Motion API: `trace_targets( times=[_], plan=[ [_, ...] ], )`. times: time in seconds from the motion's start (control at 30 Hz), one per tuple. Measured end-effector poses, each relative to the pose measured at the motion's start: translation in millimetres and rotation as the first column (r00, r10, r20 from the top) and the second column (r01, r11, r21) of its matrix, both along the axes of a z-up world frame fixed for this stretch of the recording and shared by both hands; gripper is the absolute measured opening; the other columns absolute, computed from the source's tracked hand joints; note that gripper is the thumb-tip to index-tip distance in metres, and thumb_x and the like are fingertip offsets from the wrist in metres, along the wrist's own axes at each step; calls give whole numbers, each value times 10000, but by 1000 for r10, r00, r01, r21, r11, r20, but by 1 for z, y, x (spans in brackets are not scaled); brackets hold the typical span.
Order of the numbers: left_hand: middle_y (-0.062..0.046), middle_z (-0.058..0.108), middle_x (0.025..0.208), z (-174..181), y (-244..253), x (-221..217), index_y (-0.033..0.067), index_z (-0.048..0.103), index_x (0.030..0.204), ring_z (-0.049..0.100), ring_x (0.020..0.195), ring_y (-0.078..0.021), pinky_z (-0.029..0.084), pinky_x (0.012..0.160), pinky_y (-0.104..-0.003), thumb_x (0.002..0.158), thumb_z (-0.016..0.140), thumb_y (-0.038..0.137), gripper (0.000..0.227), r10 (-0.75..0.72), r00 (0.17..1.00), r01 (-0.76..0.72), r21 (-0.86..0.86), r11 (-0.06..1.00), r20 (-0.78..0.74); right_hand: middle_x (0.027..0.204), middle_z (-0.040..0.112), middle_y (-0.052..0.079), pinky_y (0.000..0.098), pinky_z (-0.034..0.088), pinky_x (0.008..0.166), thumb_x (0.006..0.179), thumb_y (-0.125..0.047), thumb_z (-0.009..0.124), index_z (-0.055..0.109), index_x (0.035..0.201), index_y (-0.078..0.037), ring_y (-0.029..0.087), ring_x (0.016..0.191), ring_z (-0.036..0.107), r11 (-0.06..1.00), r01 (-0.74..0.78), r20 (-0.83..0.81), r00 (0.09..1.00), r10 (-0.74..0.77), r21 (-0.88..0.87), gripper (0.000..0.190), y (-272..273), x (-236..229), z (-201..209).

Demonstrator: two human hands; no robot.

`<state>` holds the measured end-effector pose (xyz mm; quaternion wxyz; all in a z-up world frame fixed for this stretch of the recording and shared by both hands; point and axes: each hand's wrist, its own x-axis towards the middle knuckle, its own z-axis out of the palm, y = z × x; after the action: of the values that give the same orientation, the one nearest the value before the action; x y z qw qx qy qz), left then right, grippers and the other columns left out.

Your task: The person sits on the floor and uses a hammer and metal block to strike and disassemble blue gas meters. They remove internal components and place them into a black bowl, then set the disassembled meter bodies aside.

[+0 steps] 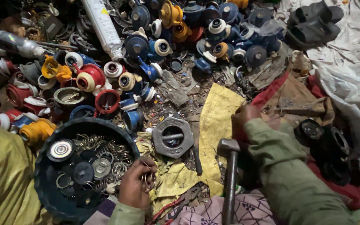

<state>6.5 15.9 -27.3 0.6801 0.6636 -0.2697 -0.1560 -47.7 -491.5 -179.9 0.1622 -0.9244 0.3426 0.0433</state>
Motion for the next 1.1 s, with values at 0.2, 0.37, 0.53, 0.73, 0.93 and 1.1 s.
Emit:
trace_targets(
  times=[0.2, 0.37, 0.53, 0.73, 0.93, 1.1],
  plan=[
    [-40, 646, 763, -13, -6, 7, 49, 665, 969, 475, 508, -84, 339, 396, -225, 864, 501, 40, 195, 143, 524, -236, 18, 972, -839, 870, 761, 195, 451, 589, 748, 777, -369, 799, 802, 964, -79, 335, 774, 743, 998, 48, 151, 988, -43, -32, 345, -5, -1, -18],
    [-78, 671, 806, -20, -6, 3, 12, 652, 999, 566, 585, -90, 394, 455, -206, 879, 495, 26, 198, 141, 560, -268, -17, 963, -817, 893, 766, 165, 434, 586, 727, 805, -376, 763, 801, 997, -99, 301, 777, 757, 996, 90, 408, 910, -74, -19, 340, -43, -24, -1],
    [-54, 669, 790, -13, -4, -4, 37, 663, 943, 502, 524, -86, 336, 393, -218, 852, 524, 30, 167, 117, 572, -251, -38, 967, -812, 919, 754, 199, 462, 581, 745, 807, -328, 771, 822, 1045, -168, 362, 821, 732, 990, -24, 145, 988, 45, -141, 291, -5, -24, 10],
    [-63, 667, 803, -13, -9, -1, 21, 682, 950, 538, 587, -86, 375, 448, -208, 860, 521, 34, 185, 139, 607, -261, -31, 965, -783, 921, 754, 108, 418, 615, 708, 789, -341, 771, 806, 992, -171, 284, 832, 737, 918, -229, -413, 907, 81, -323, 267, 60, -13, 27],
    [-45, 650, 779, -12, -5, 3, 57, 671, 943, 470, 518, -93, 339, 397, -222, 850, 518, 58, 178, 137, 564, -235, 0, 972, -815, 740, 688, 144, 395, 531, 645, 930, -371, 704, 722, 950, -91, 272, 659, 662, 899, 221, 471, 790, -392, 378, 281, -7, -18, 66],
    [-46, 653, 792, -13, -5, -2, 57, 662, 936, 479, 536, -89, 338, 396, -223, 855, 520, 59, 164, 117, 552, -233, -18, 972, -825, 860, 678, 59, 317, 493, 573, 985, -264, 643, 673, 992, -99, 185, 653, 613, 177, -377, 337, 415, -845, 909, 168, -71, -77, 95]
  ],
)
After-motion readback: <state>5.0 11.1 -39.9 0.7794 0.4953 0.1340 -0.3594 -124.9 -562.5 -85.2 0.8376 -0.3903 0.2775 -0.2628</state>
